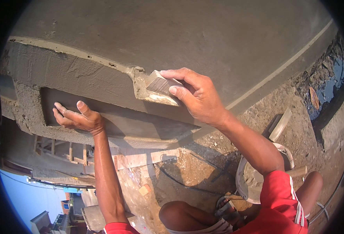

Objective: The person smooths wet cement on a wall using a trowel. They repeatedly apply and level the cement along a vertical section, occasionally dipping the trowel into a bucket to retrieve more material.

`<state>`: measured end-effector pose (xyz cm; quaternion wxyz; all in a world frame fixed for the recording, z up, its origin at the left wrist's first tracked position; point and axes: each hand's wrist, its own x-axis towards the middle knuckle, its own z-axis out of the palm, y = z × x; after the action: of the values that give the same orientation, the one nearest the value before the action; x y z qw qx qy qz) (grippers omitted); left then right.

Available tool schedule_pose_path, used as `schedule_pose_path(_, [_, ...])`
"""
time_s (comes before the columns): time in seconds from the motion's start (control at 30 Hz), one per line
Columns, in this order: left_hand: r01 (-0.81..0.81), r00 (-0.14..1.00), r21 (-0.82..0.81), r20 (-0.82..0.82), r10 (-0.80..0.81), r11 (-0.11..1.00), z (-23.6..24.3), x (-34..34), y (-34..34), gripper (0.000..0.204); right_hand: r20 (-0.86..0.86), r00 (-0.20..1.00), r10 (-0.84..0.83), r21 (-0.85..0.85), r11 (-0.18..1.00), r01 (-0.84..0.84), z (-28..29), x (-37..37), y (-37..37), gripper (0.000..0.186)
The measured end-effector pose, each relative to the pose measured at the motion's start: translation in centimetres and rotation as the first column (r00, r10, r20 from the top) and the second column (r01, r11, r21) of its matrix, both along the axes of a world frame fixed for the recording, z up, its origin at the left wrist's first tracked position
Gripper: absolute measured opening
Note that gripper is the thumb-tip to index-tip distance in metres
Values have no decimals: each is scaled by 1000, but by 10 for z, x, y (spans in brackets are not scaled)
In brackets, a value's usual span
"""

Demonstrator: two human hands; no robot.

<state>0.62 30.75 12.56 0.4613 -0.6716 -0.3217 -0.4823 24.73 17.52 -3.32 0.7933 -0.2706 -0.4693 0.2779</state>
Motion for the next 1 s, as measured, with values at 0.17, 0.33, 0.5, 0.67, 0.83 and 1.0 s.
schedule_pose_path(0.17, [3, 1000, 3, 1, -3, 1000, 0, -1, -1, 85, 50, 998, -48, -64, 997, 51, -46, 0, -11, 32])
schedule_pose_path(0.33, [-18, 1000, 11, -1, 18, 1000, 0, -1, -1, 86, 9, 1000, 26, -118, 993, -25, -49, 14, -27, 34])
schedule_pose_path(0.5, [-5, 1000, 29, -6, 6, 1000, -1, -1, 0, 82, -89, 987, 135, -20, 990, -137, 0, 20, -16, 37])
schedule_pose_path(0.67, [-7, 1000, 29, -20, 7, 1000, -1, 0, 1, 82, -67, 990, 125, 20, 992, -124, 18, 28, 2, 37])
schedule_pose_path(0.83, [16, 1000, 18, -9, -15, 1000, -1, 1, -1, 83, -54, 992, 112, 44, 993, -110, 20, 23, 6, 36])
schedule_pose_path(1.0, [20, 1000, 16, -13, -20, 1000, -1, 0, -1, 83, -51, 988, 143, 51, 989, -141, 27, 19, 6, 36])
